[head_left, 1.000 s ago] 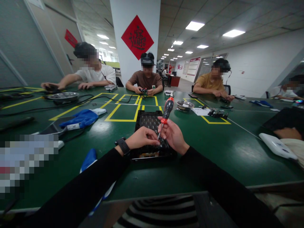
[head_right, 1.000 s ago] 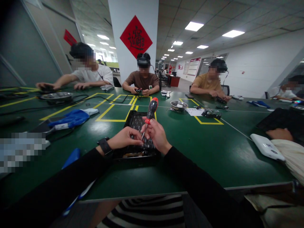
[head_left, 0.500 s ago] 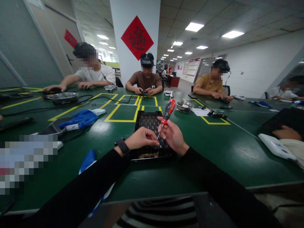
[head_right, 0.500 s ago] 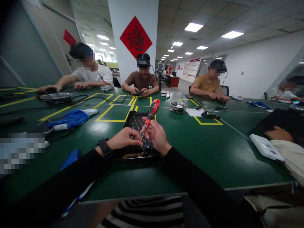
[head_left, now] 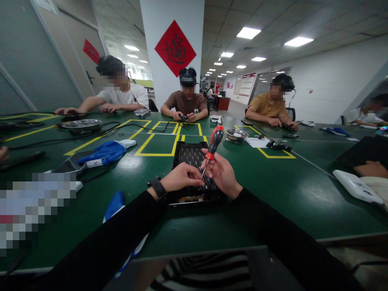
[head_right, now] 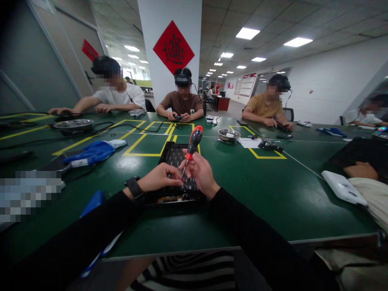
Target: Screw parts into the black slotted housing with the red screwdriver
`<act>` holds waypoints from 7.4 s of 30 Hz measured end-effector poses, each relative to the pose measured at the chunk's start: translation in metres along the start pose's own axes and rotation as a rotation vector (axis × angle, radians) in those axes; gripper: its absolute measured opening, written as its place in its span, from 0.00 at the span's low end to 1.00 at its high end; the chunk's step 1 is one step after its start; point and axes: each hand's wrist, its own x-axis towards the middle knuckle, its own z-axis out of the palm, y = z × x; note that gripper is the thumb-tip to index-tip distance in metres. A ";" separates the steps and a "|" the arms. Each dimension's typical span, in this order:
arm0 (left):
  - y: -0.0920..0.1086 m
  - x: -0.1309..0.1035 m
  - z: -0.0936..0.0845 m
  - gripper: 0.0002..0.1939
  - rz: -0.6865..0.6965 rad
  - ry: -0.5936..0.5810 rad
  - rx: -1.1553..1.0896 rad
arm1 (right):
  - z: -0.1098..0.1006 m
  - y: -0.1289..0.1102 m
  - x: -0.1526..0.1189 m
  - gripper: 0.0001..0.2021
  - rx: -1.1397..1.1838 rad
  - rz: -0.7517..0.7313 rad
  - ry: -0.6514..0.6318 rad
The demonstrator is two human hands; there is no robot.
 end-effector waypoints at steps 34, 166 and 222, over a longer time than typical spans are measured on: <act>-0.001 0.000 -0.003 0.16 0.039 0.000 0.032 | -0.001 0.001 0.001 0.16 0.037 0.015 0.014; -0.001 -0.001 0.001 0.16 0.012 0.032 -0.049 | -0.002 0.002 0.000 0.14 -0.031 0.009 0.020; 0.003 0.000 0.000 0.20 0.046 0.346 0.028 | -0.016 -0.005 0.004 0.12 -0.394 -0.322 0.329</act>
